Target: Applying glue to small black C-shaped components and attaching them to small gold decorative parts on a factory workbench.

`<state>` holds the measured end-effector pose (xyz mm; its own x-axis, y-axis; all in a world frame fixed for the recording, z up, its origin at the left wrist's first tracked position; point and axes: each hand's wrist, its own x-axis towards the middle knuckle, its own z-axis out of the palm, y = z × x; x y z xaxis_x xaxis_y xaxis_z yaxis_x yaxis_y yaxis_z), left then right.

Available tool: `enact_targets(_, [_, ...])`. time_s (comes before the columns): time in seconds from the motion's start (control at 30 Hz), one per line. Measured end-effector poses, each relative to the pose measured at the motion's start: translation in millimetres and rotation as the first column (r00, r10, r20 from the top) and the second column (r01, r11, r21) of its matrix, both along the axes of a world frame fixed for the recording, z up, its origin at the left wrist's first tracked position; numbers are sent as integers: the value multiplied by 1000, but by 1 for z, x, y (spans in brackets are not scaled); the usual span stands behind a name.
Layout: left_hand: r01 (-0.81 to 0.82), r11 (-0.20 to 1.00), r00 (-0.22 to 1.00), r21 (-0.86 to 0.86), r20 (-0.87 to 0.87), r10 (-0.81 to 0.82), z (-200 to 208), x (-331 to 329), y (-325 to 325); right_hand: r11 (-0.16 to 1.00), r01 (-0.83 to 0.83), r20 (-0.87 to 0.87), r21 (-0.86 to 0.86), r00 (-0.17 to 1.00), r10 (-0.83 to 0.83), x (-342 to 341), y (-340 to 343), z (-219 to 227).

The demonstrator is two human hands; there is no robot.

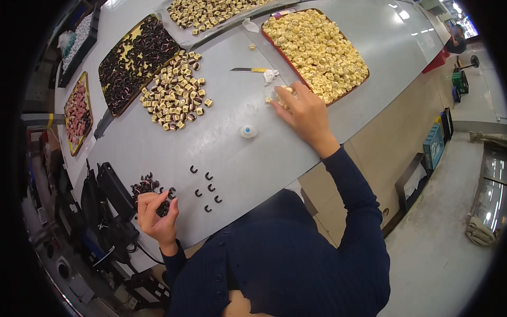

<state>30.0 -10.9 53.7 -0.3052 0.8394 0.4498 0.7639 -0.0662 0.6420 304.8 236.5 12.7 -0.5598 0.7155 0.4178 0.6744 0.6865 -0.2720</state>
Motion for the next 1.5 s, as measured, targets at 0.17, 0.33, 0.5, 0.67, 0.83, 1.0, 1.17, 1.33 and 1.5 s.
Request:
enact_targets(0.17, [-39,999,998,32,57,37,-5,11,17,997,-72,-38,-14,997,72,-1,7,1])
enact_targets(0.33, [-48,998,997,28,56,47,-4,12,22,991,-106,-86,-79,991,99,2,7,14])
enact_targets(0.5, [-75,995,996,68,59,71,-4,8,26,996,-49,-85,-76,995,43,25,-12,18])
enact_targets(0.67, [-77,992,993,102,100,67,-7,9,20,986,-94,-98,-138,992,81,22,-32,20])
enact_targets(0.83, [-68,991,991,118,120,54,-8,7,24,990,-70,-161,-119,986,50,26,-25,8])
enact_targets(1.0, [-94,987,991,133,107,80,-4,7,24,999,16,-259,-51,965,-29,20,-14,19])
enact_targets(1.17, [-52,991,992,123,123,36,0,10,24,858,-182,-711,-481,654,-260,15,-32,24])
enact_targets(1.33, [-8,994,983,110,185,-12,2,18,20,746,-356,-804,-563,443,-396,1,-63,41])
enact_targets(1.5, [21,988,983,152,175,-48,12,26,22,644,-625,-861,-441,497,-108,-11,-88,47])
